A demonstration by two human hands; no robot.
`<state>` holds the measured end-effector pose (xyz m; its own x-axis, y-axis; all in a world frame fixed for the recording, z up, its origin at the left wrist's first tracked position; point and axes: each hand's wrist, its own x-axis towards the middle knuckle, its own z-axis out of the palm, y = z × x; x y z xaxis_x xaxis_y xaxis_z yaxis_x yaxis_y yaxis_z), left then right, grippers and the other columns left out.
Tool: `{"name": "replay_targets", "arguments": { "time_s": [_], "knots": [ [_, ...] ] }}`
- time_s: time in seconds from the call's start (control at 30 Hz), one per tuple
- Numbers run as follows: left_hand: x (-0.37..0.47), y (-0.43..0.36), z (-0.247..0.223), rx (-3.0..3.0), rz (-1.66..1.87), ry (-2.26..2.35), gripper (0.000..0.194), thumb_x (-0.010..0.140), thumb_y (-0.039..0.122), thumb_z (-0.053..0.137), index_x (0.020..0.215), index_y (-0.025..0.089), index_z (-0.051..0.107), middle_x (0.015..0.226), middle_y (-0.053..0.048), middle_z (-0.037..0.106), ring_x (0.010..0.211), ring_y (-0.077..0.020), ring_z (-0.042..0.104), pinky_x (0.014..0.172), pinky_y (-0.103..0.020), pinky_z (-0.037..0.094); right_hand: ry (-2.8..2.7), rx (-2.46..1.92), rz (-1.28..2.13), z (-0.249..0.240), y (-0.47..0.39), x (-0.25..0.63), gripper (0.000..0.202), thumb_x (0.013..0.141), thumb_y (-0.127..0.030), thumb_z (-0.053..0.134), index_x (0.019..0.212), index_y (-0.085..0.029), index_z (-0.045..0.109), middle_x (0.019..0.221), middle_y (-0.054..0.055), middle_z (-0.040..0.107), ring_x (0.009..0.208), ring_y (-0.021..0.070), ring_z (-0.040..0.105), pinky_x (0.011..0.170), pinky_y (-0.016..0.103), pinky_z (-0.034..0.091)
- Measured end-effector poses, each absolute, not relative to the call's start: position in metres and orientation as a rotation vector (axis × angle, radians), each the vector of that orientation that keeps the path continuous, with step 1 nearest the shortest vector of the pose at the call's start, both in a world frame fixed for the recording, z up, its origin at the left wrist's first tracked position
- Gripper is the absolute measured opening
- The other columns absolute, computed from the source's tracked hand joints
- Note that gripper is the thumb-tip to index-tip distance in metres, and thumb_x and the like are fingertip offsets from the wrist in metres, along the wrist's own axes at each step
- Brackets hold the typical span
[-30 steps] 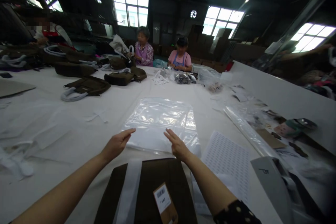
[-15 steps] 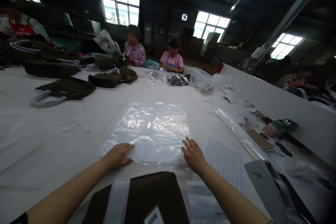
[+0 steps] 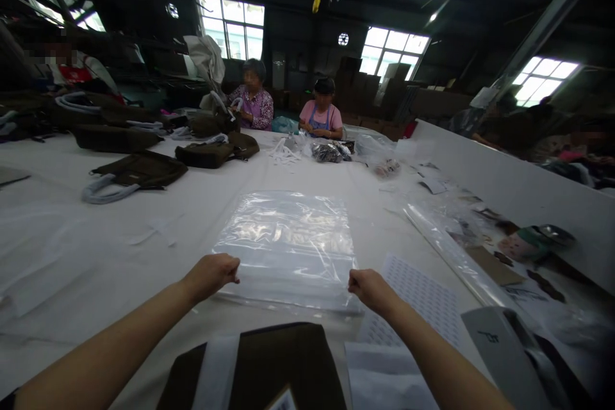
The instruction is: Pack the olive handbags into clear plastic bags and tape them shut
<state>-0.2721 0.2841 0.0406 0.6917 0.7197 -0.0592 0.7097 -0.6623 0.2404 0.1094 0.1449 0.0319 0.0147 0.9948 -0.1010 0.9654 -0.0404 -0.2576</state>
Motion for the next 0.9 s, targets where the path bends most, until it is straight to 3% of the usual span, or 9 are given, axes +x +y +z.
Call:
{"name": "replay_targets", "arguments": {
  "time_s": [0.1, 0.2, 0.3, 0.43, 0.6, 0.73, 0.83, 0.9],
  "knots": [
    [-0.273, 0.282, 0.05, 2.653, 0.046, 1.157, 0.029, 0.069, 0.041, 0.067, 0.062, 0.019, 0.049, 0.064, 0.001, 0.056, 0.063, -0.0181, 0.052, 0.057, -0.026, 0.032, -2.164, -2.194, 0.286, 0.03, 0.146, 0.093, 0.013, 0.071, -0.021, 0.071, 0.071, -0.018, 0.059, 0.077, 0.005, 0.066, 0.075, 0.0205, 0.061, 0.061, 0.025, 0.036],
    [-0.278, 0.272, 0.05, 2.598, 0.073, 1.203, 0.038, 0.077, 0.051, 0.054, 0.059, 0.02, 0.043, 0.057, 0.002, 0.049, 0.057, -0.016, 0.048, 0.054, -0.026, 0.029, -2.223, -2.233, 0.205, 0.028, 0.146, 0.08, 0.015, 0.071, -0.019, 0.072, 0.078, -0.017, 0.059, 0.081, 0.007, 0.067, 0.075, 0.024, 0.063, 0.059, 0.027, 0.034],
    [-0.289, 0.256, 0.045, 2.535, 0.181, 1.296, 0.036, 0.085, 0.047, 0.042, 0.062, 0.02, 0.042, 0.061, 0.002, 0.049, 0.059, -0.0155, 0.047, 0.057, -0.026, 0.03, -2.265, -2.251, 0.165, 0.028, 0.142, 0.068, 0.015, 0.074, -0.025, 0.071, 0.078, -0.018, 0.058, 0.077, 0.008, 0.068, 0.072, 0.0254, 0.064, 0.056, 0.027, 0.033],
    [-0.309, 0.231, 0.035, 2.442, 0.35, 1.398, 0.027, 0.08, 0.04, 0.05, 0.063, 0.021, 0.044, 0.065, 0.001, 0.05, 0.064, -0.0171, 0.048, 0.062, -0.028, 0.032, -2.175, -2.247, 0.108, 0.024, 0.127, 0.05, 0.027, 0.081, -0.046, 0.06, 0.075, -0.02, 0.055, 0.07, 0.007, 0.066, 0.071, 0.0256, 0.064, 0.055, 0.028, 0.032],
    [-0.337, 0.202, 0.022, 2.162, 0.689, 1.623, 0.028, 0.076, 0.038, 0.051, 0.057, 0.021, 0.041, 0.063, 0.0, 0.048, 0.069, -0.0191, 0.048, 0.068, -0.03, 0.036, -1.708, -2.104, 0.2, 0.001, 0.102, 0.048, 0.022, 0.088, -0.034, 0.047, 0.069, -0.023, 0.046, 0.06, 0.0, 0.056, 0.06, 0.0193, 0.056, 0.052, 0.028, 0.028],
    [-0.346, 0.195, 0.018, 1.695, 0.988, 1.823, 0.033, 0.079, 0.042, 0.046, 0.057, 0.022, 0.03, 0.05, 0.004, 0.032, 0.053, -0.0156, 0.044, 0.055, -0.029, 0.039, -0.915, -1.838, 0.566, -0.014, 0.094, 0.058, 0.032, 0.078, -0.046, 0.053, 0.061, -0.024, 0.036, 0.048, -0.005, 0.037, 0.047, 0.0151, 0.043, 0.044, 0.025, 0.03],
    [-0.339, 0.196, 0.033, 1.426, 1.163, 1.724, 0.027, 0.085, 0.044, 0.034, 0.071, 0.021, 0.038, 0.063, -0.001, 0.049, 0.062, -0.0161, 0.056, 0.058, -0.031, 0.048, -0.742, -1.674, 0.678, -0.009, 0.097, 0.053, 0.034, 0.079, -0.059, 0.041, 0.073, -0.025, 0.039, 0.055, -0.005, 0.043, 0.049, 0.0152, 0.049, 0.041, 0.026, 0.04],
    [-0.334, 0.192, 0.051, 1.344, 1.248, 1.592, 0.032, 0.088, 0.047, 0.028, 0.088, 0.02, 0.045, 0.087, -0.006, 0.06, 0.082, -0.0171, 0.062, 0.07, -0.033, 0.053, -0.692, -1.483, 0.748, -0.001, 0.097, 0.044, 0.038, 0.08, -0.062, 0.038, 0.091, -0.026, 0.043, 0.075, -0.001, 0.055, 0.069, 0.0164, 0.06, 0.057, 0.032, 0.053]
  ]
}}
